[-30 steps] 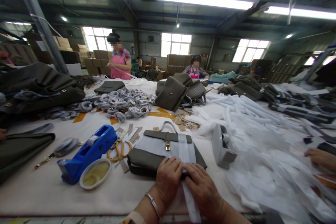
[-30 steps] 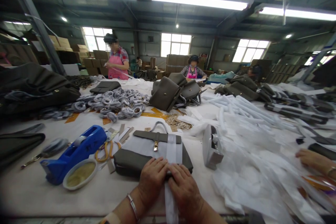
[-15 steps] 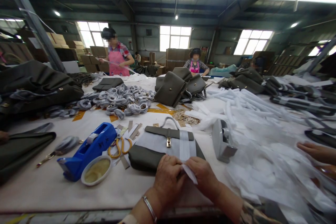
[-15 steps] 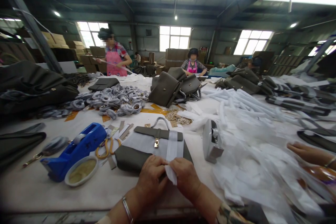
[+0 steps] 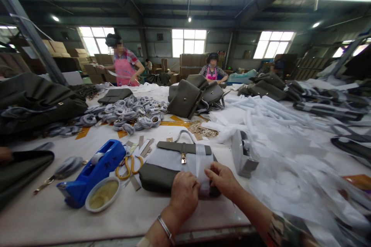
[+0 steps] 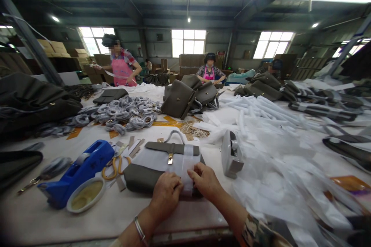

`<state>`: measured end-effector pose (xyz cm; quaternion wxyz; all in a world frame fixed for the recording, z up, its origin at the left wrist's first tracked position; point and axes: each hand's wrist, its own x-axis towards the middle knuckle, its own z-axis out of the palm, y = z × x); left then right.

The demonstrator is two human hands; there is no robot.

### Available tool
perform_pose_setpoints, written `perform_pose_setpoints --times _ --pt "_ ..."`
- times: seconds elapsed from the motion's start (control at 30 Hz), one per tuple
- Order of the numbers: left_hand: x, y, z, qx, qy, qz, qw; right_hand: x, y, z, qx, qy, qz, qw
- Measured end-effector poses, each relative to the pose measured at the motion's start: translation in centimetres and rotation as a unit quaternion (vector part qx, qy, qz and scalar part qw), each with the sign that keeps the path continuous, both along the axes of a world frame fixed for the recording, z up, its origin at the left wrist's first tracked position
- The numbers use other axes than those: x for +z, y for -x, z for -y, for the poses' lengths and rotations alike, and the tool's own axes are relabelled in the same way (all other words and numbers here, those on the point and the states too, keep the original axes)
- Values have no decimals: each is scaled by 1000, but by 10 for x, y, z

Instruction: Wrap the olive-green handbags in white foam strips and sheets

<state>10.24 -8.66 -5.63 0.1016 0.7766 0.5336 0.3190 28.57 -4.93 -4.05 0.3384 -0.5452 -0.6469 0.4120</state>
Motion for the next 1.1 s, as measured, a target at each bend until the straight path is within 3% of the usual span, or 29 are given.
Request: perform_pose_setpoints --times 0.1,0.2,0.27,0.5,0.67,0.9,1.1 --pt "-2 0 -1 4 -7 3 1000 0 -2 16 -16 -98 88 991" --pt "-3 0 -2 7 -14 4 1000 -6 2 29 -21 -216 200 955" --pt "-3 1 -2 8 -17 3 1000 -12 4 32 -5 -264 222 939" --pt "-5 2 -1 2 -17 -2 1000 -21 5 30 25 -254 132 958" --pt "-6 -5 -1 24 -10 -7 1000 -27 10 24 7 -288 198 937" --pt "-2 -13 -2 49 6 63 997 -32 18 17 -28 -288 272 918" --pt "-1 -11 -5 69 -5 53 996 -35 20 11 -65 -307 309 898"
